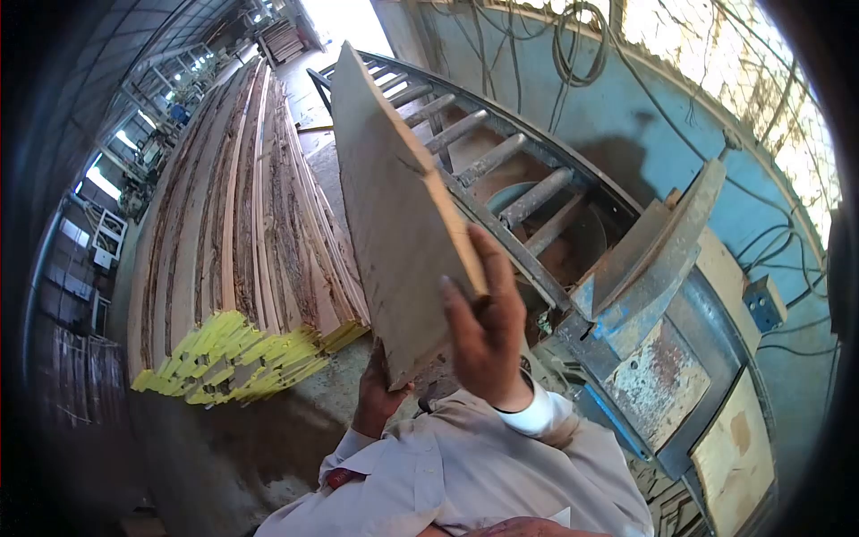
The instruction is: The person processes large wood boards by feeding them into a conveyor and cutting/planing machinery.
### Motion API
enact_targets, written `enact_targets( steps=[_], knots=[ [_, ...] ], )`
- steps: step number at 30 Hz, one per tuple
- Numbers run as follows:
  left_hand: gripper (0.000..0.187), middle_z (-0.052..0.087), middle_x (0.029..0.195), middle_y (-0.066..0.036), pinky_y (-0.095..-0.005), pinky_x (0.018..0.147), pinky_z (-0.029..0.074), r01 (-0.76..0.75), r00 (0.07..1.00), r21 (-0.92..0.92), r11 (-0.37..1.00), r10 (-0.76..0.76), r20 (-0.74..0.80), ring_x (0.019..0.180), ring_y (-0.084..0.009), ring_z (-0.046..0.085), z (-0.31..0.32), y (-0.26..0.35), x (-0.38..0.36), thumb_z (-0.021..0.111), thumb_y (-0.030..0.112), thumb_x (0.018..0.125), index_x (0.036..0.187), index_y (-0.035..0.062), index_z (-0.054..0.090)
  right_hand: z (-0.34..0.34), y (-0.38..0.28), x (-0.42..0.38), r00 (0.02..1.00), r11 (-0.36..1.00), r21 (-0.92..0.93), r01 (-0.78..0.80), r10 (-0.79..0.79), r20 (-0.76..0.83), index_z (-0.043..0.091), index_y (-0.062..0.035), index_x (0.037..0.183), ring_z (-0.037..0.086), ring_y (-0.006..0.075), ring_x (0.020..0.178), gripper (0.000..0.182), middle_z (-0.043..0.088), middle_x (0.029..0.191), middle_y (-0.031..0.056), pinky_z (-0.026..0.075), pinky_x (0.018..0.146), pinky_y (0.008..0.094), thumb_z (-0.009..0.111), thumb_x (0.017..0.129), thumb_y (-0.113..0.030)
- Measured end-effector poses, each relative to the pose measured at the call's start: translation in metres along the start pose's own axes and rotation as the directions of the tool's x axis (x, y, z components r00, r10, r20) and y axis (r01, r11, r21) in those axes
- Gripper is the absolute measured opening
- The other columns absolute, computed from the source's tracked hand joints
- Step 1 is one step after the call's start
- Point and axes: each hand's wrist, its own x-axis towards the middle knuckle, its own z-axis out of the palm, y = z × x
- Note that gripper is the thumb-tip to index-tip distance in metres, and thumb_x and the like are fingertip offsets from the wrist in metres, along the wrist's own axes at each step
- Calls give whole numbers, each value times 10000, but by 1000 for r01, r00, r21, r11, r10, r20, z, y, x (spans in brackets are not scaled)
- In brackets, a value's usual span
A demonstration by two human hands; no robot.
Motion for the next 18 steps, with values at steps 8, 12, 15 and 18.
enact_targets(
  steps=[8, 12, 15, 18],
  knots=[
    [501, 656, 1247, -71, -417, 641, 598, -175, 975, 147, 974, 192, -110, 955, -237, 705, 28, 1, 8, 483, 463, 1032, 1423, 149, 491, 37, -16, 7, 963, 976, 59, 210, -217, 162, 179, 122, 1514, 457, 460, 1353, 725, 434, 1422, 374, 386, 1096, 401, 559, 911, -9],
    [482, 668, 1217, -63, -406, 613, 597, -227, 955, 298, 927, 272, -118, 918, -231, 709, 35, 0, 15, 477, 457, 1036, 1410, 155, 503, 46, -24, 9, 928, 959, 243, 149, -221, 302, 59, 187, 1491, 154, 544, 1464, 779, 145, 1524, 446, 150, 1222, 481, 515, 869, 73],
    [468, 677, 1195, -58, -398, 591, 597, -252, 940, 410, 876, 322, -112, 891, -227, 713, 38, -1, 15, 472, 453, 1039, 1401, 159, 512, 49, -26, 11, 920, 964, 208, 164, -226, 320, 66, 187, 1491, 155, 538, 1466, 775, 147, 1528, 439, 151, 1221, 483, 515, 870, 73],
    [454, 686, 1172, -53, -391, 570, 596, -283, 915, 559, 780, 393, -85, 863, -223, 716, 40, -4, 14, 468, 449, 1042, 1391, 164, 521, 48, -28, 11, 926, 969, 203, 138, -199, 320, 93, 170, 1500, 202, 528, 1458, 761, 168, 1533, 424, 195, 1211, 476, 511, 872, 69]
  ],
)
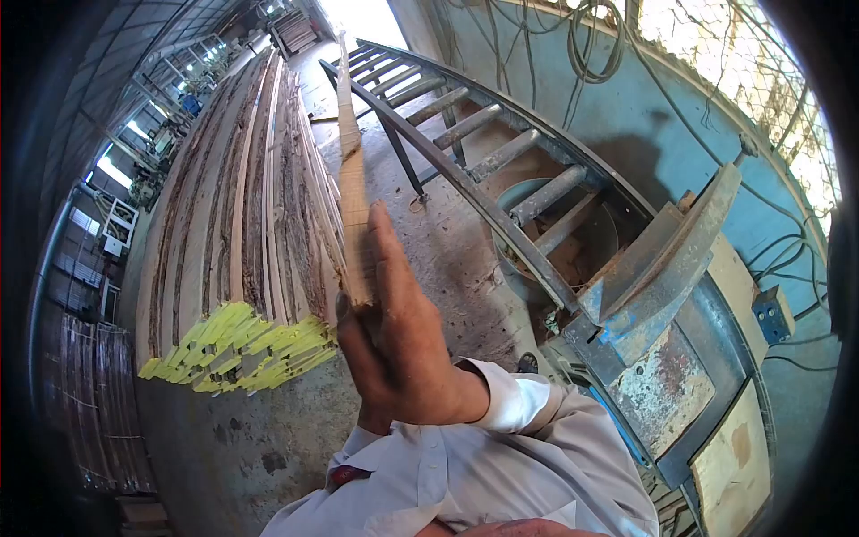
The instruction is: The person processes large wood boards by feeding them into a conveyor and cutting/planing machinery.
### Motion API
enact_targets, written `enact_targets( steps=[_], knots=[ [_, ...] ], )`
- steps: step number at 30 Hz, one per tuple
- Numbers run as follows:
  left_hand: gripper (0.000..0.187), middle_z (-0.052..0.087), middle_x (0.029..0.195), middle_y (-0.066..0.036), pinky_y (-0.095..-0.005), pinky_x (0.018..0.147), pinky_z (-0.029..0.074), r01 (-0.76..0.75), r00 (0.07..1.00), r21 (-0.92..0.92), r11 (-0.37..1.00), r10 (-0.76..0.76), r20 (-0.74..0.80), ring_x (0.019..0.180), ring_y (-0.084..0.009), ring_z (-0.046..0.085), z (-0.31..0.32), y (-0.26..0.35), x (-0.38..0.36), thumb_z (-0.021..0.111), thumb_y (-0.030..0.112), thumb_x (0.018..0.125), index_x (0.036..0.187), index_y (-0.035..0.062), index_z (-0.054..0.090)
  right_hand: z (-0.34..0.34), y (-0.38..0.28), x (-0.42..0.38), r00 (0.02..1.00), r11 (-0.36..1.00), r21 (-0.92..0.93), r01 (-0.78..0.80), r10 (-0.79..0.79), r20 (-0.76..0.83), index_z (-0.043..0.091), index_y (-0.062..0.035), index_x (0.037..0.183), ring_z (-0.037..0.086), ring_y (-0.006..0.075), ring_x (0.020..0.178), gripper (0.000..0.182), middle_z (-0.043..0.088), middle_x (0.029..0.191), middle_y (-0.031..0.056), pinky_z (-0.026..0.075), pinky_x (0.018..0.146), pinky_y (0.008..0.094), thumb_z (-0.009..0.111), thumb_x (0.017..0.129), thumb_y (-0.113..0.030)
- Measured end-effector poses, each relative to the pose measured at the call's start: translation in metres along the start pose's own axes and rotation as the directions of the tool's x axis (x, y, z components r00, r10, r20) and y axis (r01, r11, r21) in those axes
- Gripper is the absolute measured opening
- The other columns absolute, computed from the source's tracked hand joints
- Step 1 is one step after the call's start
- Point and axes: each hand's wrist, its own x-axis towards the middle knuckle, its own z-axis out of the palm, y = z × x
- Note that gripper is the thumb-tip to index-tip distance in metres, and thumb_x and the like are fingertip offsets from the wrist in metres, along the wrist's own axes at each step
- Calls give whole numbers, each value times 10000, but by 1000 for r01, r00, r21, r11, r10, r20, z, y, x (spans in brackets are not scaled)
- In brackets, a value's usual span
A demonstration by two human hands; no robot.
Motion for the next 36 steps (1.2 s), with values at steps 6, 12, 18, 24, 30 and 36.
enact_targets(
  steps=[6, 12, 18, 24, 30, 36],
  knots=[
    [428, 704, 1128, -42, -375, 527, 595, -330, 897, 860, 388, 411, 159, 808, -215, 722, -8, 11, -21, 458, 441, 1048, 1373, 173, 539, -14, 5, -13, 991, 998, 32, -55, 58, -123, 201, 132, 1510, 400, 341, 1418, 668, 385, 1508, 302, 306, 1153, 375, 493, 915, 55],
    [419, 713, 1018, -80, -362, 461, 552, 273, 954, -486, 830, -298, 27, 711, -231, 716, -36, 12, -19, 534, 449, 1016, 1270, 118, 581, -29, 26, -44, 929, 992, 21, -125, 125, -348, 289, 134, 1487, 432, 270, 1378, 614, 436, 1487, 228, 298, 1155, 361, 515, 927, 29],
    [442, 704, 983, -90, -354, 441, 543, 247, 960, -399, 883, -280, -24, 674, -233, 701, -32, 35, -25, 559, 436, 1009, 1265, 76, 564, -24, 16, -40, 890, 978, 75, -195, 208, -407, 294, 126, 1487, 440, 250, 1344, 624, 454, 1463, 208, 274, 1153, 348, 517, 915, 12],
    [443, 698, 1009, -90, -328, 426, 521, 202, 977, -432, 879, -213, 23, 661, -225, 691, -33, 34, -24, 519, 436, 1028, 1335, 117, 534, -6, 6, -21, 958, 996, 88, -14, 38, -286, 261, 104, 1513, 394, 262, 1399, 660, 405, 1507, 233, 254, 1168, 363, 500, 900, 52],
    [418, 693, 1097, -89, -321, 464, 536, 160, 984, -560, 813, -176, 24, 724, -217, 701, -29, 30, -24, 485, 422, 1044, 1391, 193, 527, 11, 2, -5, 980, 989, 132, 68, -41, -193, 220, 105, 1523, 369, 287, 1426, 670, 368, 1535, 249, 272, 1163, 379, 493, 914, 55],
    [433, 690, 1145, -89, -353, 550, 596, 257, 809, -622, 740, -517, -281, 811, -212, 720, 27, 110, -17, 467, 402, 1052, 1414, 166, 498, 31, 0, -3, 987, 991, 97, 91, -76, -144, 156, 112, 1530, 380, 292, 1415, 683, 337, 1539, 287, 279, 1157, 362, 492, 938, 62]
  ],
)
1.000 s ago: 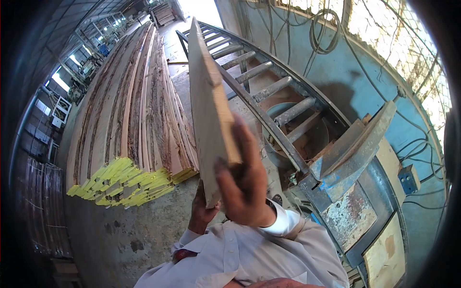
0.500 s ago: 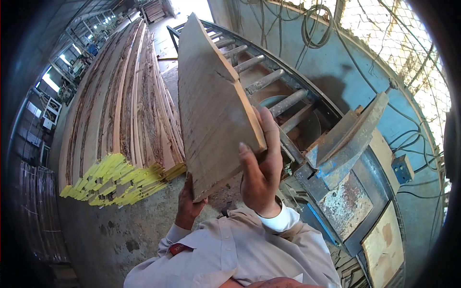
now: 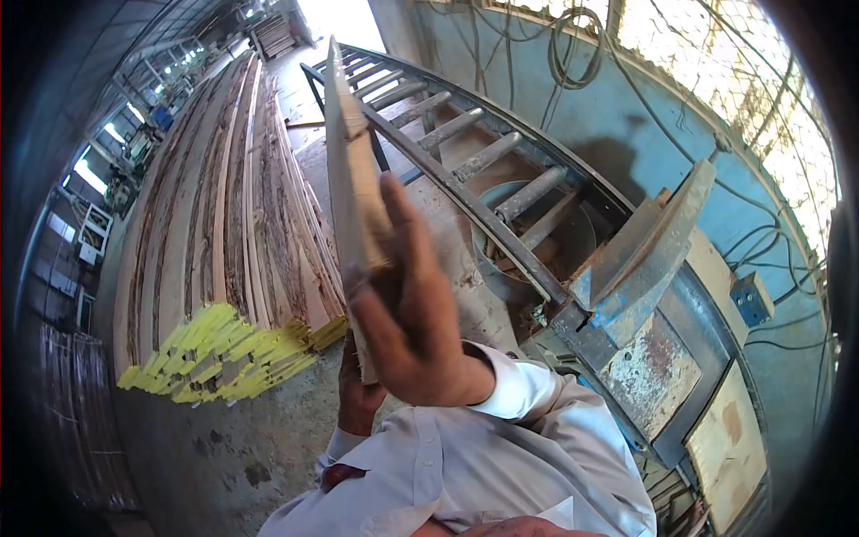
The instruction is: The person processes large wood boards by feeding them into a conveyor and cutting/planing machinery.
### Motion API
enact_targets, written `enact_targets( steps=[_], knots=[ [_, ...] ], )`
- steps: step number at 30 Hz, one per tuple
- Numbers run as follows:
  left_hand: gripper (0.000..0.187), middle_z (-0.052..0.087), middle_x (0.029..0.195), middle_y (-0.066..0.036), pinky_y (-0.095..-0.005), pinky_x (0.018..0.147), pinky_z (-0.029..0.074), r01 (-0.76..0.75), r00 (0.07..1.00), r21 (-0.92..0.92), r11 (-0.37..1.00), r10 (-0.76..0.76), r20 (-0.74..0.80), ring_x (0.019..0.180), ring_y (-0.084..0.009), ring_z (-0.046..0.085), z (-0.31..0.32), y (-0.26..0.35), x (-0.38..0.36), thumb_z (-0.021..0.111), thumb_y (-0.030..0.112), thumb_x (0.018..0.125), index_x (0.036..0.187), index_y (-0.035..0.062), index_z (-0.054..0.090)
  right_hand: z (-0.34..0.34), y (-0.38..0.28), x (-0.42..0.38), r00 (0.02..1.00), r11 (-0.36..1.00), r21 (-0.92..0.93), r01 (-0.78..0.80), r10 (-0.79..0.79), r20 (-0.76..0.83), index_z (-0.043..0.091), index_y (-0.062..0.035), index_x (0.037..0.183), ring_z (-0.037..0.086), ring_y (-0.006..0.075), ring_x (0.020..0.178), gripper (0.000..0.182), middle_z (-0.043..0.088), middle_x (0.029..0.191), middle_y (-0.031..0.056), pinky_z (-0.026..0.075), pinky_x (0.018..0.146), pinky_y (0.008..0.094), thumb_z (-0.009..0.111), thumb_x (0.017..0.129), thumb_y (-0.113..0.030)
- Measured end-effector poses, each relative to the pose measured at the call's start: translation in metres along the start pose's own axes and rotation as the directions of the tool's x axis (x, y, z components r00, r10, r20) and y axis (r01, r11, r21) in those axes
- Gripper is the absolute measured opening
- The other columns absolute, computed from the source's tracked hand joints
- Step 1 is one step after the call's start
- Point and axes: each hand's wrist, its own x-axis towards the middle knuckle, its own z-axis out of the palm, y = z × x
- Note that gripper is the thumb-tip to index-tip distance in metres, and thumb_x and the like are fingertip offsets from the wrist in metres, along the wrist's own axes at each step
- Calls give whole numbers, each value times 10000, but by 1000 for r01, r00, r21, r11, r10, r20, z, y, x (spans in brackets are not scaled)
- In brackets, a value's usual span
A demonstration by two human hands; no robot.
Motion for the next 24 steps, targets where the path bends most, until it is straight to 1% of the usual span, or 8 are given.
enact_targets(
  steps=[3, 5, 10, 12, 14, 17, 21, 24],
  knots=[
    [436, 691, 1150, -89, -359, 563, 607, 10, 992, -15, 1000, -12, -126, 822, -212, 724, -5, -9, 2, 465, 397, 1053, 1416, 157, 492, 4, -3, 4, 997, 999, -27, -36, 38, 63, 116, 120, 1531, 368, 291, 1421, 694, 323, 1533, 318, 285, 1146, 343, 489, 949, 65],
    [435, 691, 1145, -91, -359, 554, 605, 15, 999, -23, 1000, -16, -46, 811, -215, 723, -18, -9, 10, 466, 393, 1053, 1415, 153, 492, 8, -3, 6, 997, 999, -42, -20, 23, 69, 116, 123, 1530, 357, 295, 1428, 695, 325, 1532, 318, 299, 1138, 347, 494, 950, 66],
    [430, 693, 1134, -95, -357, 532, 601, -34, 936, 13, 999, 27, 352, 784, -221, 722, -63, -13, 44, 469, 383, 1054, 1411, 145, 492, 16, -6, 9, 995, 998, 3, -57, 57, 77, 116, 129, 1526, 305, 325, 1459, 701, 296, 1543, 329, 278, 1151, 357, 505, 946, 63],
    [428, 694, 1129, -97, -357, 523, 599, -39, 901, 24, 999, 25, 433, 773, -224, 722, -72, -12, 52, 470, 379, 1054, 1410, 142, 492, 17, -7, 11, 999, 1000, -8, -21, 21, 36, 116, 129, 1525, 284, 352, 1475, 708, 276, 1549, 342, 256, 1167, 367, 508, 939, 62],
    [426, 695, 1125, -98, -356, 514, 597, -44, 872, 34, 998, 22, 490, 763, -227, 721, -78, -12, 55, 471, 375, 1054, 1408, 138, 492, 15, -10, 13, 997, 987, -157, 36, -24, 78, 115, 136, 1520, 218, 421, 1494, 727, 227, 1557, 369, 205, 1197, 391, 517, 920, 56],
    [424, 696, 1118, -100, -355, 501, 594, -50, 838, 32, 998, 25, 545, 747, -231, 721, -82, -11, 58, 473, 368, 1054, 1406, 134, 492, 13, -8, 9, 998, 993, -121, 16, -9, 61, 115, 145, 1514, 169, 461, 1493, 737, 201, 1554, 386, 178, 1210, 404, 520, 906, 51],
    [420, 697, 1109, -104, -354, 484, 591, -51, 815, 20, 998, 30, 579, 725, -236, 720, -87, -10, 59, 475, 360, 1055, 1403, 127, 492, 3, -6, 3, 998, 989, -148, -2, 12, 64, 117, 148, 1514, 207, 415, 1499, 726, 207, 1561, 375, 201, 1202, 403, 515, 915, 48],
    [417, 698, 1102, -106, -353, 470, 588, -51, 811, 13, 999, 34, 584, 709, -240, 719, -94, -11, 55, 476, 354, 1055, 1401, 122, 492, -3, -5, -2, 989, 991, -26, -135, 136, 61, 120, 143, 1518, 261, 356, 1491, 710, 237, 1573, 334, 221, 1197, 400, 497, 922, 65]
  ],
)
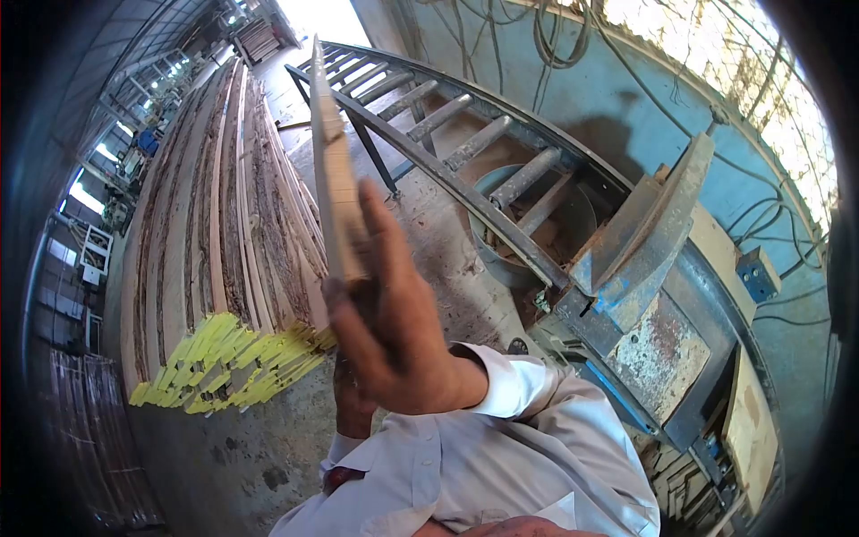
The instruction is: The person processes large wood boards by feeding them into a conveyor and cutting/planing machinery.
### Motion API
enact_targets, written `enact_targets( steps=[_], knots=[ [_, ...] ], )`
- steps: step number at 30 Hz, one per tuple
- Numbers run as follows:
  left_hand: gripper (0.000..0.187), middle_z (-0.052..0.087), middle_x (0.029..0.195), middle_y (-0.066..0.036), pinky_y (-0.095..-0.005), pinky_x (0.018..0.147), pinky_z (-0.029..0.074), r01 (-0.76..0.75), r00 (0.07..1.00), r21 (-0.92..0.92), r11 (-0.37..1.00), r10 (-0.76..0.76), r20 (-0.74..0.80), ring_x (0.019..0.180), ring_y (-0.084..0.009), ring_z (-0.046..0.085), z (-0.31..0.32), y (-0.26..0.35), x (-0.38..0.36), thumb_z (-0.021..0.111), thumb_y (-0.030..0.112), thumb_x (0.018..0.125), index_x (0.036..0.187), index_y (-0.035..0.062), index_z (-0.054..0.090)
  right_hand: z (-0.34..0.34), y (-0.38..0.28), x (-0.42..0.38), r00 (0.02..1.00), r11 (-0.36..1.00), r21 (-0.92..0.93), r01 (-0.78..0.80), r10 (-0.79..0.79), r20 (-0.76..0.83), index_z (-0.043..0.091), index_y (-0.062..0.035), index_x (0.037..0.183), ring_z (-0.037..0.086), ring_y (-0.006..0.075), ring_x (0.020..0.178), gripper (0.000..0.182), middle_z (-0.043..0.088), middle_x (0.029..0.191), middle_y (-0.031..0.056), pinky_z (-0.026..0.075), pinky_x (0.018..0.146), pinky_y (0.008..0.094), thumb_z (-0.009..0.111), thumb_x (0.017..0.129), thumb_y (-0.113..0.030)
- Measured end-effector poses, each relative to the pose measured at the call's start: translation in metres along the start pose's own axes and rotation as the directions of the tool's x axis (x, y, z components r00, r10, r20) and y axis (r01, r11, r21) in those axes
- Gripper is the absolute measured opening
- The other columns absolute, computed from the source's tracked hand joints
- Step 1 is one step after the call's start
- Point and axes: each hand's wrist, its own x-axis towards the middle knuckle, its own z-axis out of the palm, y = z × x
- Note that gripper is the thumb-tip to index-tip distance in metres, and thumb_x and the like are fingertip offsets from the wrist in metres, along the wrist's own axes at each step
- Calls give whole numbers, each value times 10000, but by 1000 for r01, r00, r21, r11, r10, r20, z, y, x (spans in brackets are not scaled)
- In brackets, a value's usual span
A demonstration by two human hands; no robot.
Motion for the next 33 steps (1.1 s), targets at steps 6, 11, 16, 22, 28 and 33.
enact_targets(
  steps=[6, 11, 16, 22, 28, 33],
  knots=[
    [421, 707, 1025, -114, -351, 422, 563, -34, 988, 46, 998, 40, -146, 646, -240, 705, -6, 1, -6, 527, 343, 1036, 1364, 80, 507, -31, 26, -34, 959, 998, 57, -4, 20, -284, 237, 101, 1514, 422, 270, 1388, 638, 414, 1504, 241, 375, 1110, 355, 521, 945, 45],
    [415, 707, 958, -93, -338, 444, 545, 27, 968, 412, 911, 80, -239, 643, -207, 689, -12, 1, -6, 592, 403, 1001, 1181, 30, 613, -71, 66, -84, 730, 903, 391, -175, 386, -564, 337, 95, 1454, 600, 240, 1167, 588, 591, 1305, 174, 458, 1040, 348, 609, 955, -56],
    [441, 694, 925, -71, -323, 593, 546, -17, 961, 624, 782, 185, -205, 709, -145, 657, -63, -27, 13, 600, 435, 995, 1077, 5, 651, -134, 140, -156, 621, 792, 559, -245, 571, -537, 518, 90, 1309, 649, 200, 1033, 395, 663, 1172, 139, 497, 949, 324, 618, 959, -63],
    [598, 686, 894, -108, -355, 681, 510, 151, 941, 869, 471, 199, -272, 806, -163, 628, -116, -75, 30, 601, 518, 971, 1011, -77, 639, -189, 215, -215, 566, 755, 583, -301, 634, -527, 580, 68, 1247, 647, 247, 1108, 347, 662, 1223, 149, 508, 971, 372, 638, 956, -112],
    [516, 699, 989, -81, -338, 756, 514, 236, 960, 903, 359, 59, -275, 890, -159, 631, -101, -88, 3, 610, 427, 990, 1101, -76, 642, -193, 211, -251, 473, 662, 662, -351, 736, -484, 561, 52, 1295, 619, 294, 1182, 382, 642, 1287, 143, 473, 1042, 435, 606, 983, -164],
    [497, 703, 1101, -109, -338, 857, 501, 217, 976, 893, 393, -78, -202, 990, -166, 623, -158, -138, -9, 611, 391, 994, 1154, -80, 629, -212, 195, -290, 486, 681, 610, -405, 726, -487, 521, 1, 1368, 579, 278, 1248, 440, 604, 1353, 122, 457, 1067, 427, 557, 1020, -265]
  ],
)
